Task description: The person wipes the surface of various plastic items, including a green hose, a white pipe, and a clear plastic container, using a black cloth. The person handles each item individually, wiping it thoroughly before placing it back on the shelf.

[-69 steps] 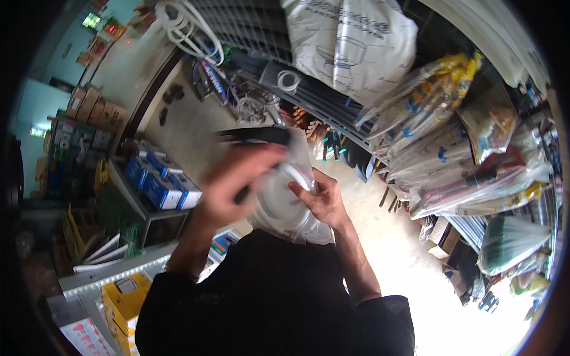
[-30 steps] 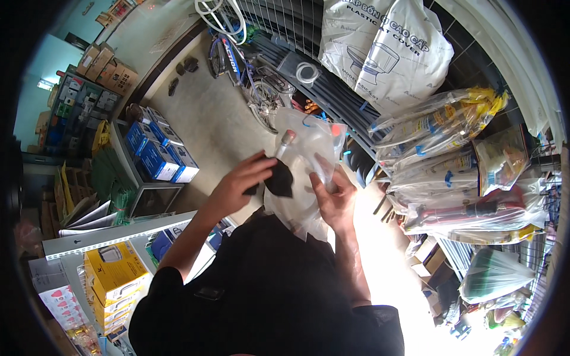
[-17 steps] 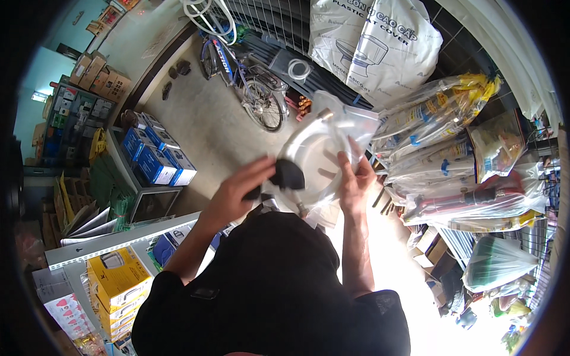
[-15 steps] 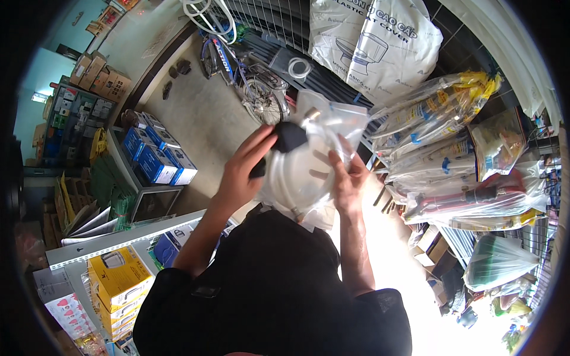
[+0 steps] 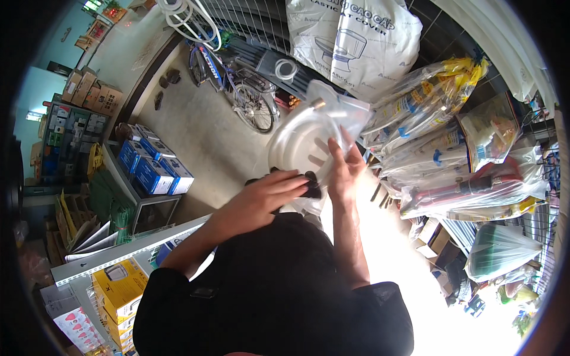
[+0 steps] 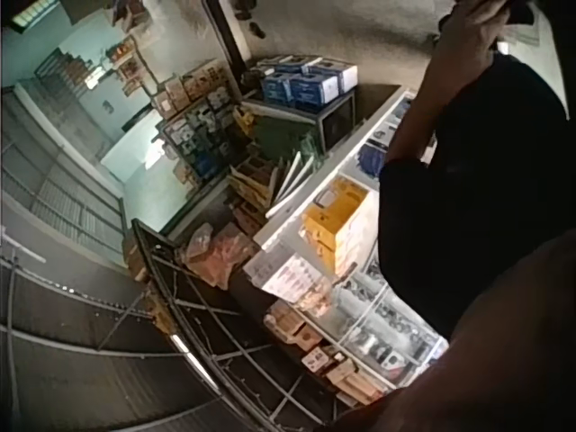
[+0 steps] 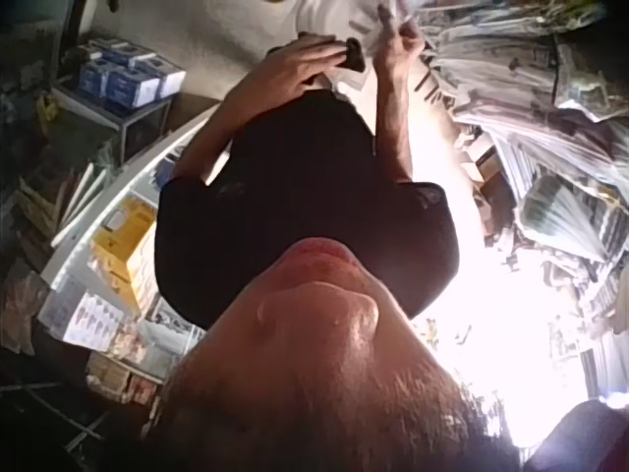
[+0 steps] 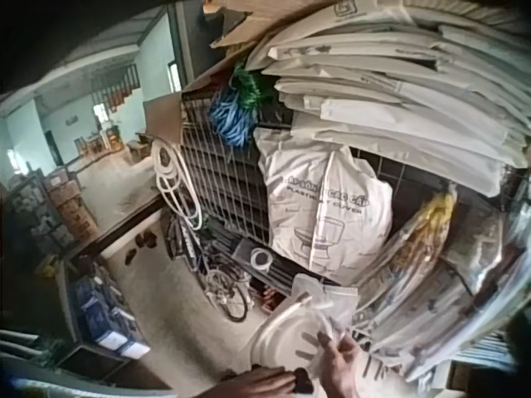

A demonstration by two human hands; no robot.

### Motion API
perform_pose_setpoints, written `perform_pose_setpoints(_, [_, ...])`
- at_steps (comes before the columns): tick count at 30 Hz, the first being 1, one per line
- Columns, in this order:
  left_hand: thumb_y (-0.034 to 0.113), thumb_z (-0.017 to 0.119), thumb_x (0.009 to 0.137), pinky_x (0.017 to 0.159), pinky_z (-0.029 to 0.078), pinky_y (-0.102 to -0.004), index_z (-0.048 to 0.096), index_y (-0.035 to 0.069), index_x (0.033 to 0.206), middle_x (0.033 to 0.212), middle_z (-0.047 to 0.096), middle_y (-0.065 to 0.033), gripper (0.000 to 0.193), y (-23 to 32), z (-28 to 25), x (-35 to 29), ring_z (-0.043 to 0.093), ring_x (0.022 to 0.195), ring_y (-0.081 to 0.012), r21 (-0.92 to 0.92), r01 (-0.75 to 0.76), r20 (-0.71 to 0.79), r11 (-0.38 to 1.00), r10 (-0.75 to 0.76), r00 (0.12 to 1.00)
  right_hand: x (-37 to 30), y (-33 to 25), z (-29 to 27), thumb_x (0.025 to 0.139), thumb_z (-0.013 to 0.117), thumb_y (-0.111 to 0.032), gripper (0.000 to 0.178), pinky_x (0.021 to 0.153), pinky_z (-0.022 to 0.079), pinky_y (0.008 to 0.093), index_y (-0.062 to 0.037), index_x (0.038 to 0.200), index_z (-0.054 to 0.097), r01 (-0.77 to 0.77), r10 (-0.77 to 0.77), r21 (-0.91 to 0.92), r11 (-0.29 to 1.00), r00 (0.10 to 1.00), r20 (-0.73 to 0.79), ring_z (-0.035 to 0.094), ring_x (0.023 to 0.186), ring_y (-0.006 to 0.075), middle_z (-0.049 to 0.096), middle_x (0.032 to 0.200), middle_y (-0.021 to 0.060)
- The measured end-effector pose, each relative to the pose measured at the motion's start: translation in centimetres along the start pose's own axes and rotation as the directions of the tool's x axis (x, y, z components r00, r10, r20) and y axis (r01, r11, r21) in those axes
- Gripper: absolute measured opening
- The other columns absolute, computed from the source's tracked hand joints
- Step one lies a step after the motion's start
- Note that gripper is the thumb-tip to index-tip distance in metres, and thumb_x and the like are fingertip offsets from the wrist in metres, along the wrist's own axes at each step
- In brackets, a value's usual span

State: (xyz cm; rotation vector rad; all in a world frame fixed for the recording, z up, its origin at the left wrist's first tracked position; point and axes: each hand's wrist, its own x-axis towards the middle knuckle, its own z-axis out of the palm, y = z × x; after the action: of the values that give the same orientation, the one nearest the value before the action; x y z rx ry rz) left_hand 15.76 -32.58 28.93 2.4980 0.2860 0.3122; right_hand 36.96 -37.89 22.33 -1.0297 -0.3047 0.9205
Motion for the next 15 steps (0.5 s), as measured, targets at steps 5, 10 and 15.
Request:
perform_pose_setpoints(5, [-0.016,0.061,0.073,0.118,0.045,-0.0433,0.063,-0.004,0.138,0.156,0.053,-0.0131,0.066,-2.2,-0.8,2.8,0.047,0.147,-0.033,-0.017,0.123,-0.267,0.992,-0.123,0.956,-1.2,0.6,0.0,0.102,0.071,-0.013,0.052,0.08,0.069,0.0443,0.0033,0.148,0.054,-0.033,0.033,-0.023,0.999,0.999,-0.023,0.073,0.11,0.0287,0.068,0.132,0.017])
perform_pose_setpoints(10, [-0.009,0.063,0.082,0.123,0.04,-0.0429,0.064,-0.002,0.138,0.148,0.06,-0.015,0.056,-0.3,0.5,-0.6,0.05,0.146,-0.0307,-0.048,-0.116,0.065,0.992,0.119,0.991,0.0,0.6,-0.5,0.102,0.069,-0.011,0.051,0.082,0.069,0.0472,0.0031,0.148,0.054,0.054,-0.057,-0.056,0.997,0.996,-0.061,0.073,0.11,0.031,0.068,0.128,0.0194])
perform_pose_setpoints(15, [-0.009,0.064,0.081,0.122,0.042,-0.042,0.062,-0.002,0.141,0.151,0.058,-0.0155,0.061,-1.1,-1.6,1.4,0.049,0.146,-0.0328,-0.028,-0.054,-0.1,0.998,0.051,0.994,-0.7,2.3,-0.7,0.102,0.069,-0.01,0.05,0.081,0.069,0.0503,0.0038,0.148,0.054,0.093,-0.093,0.002,0.996,0.996,0.002,0.073,0.11,0.0335,0.068,0.128,0.0198])
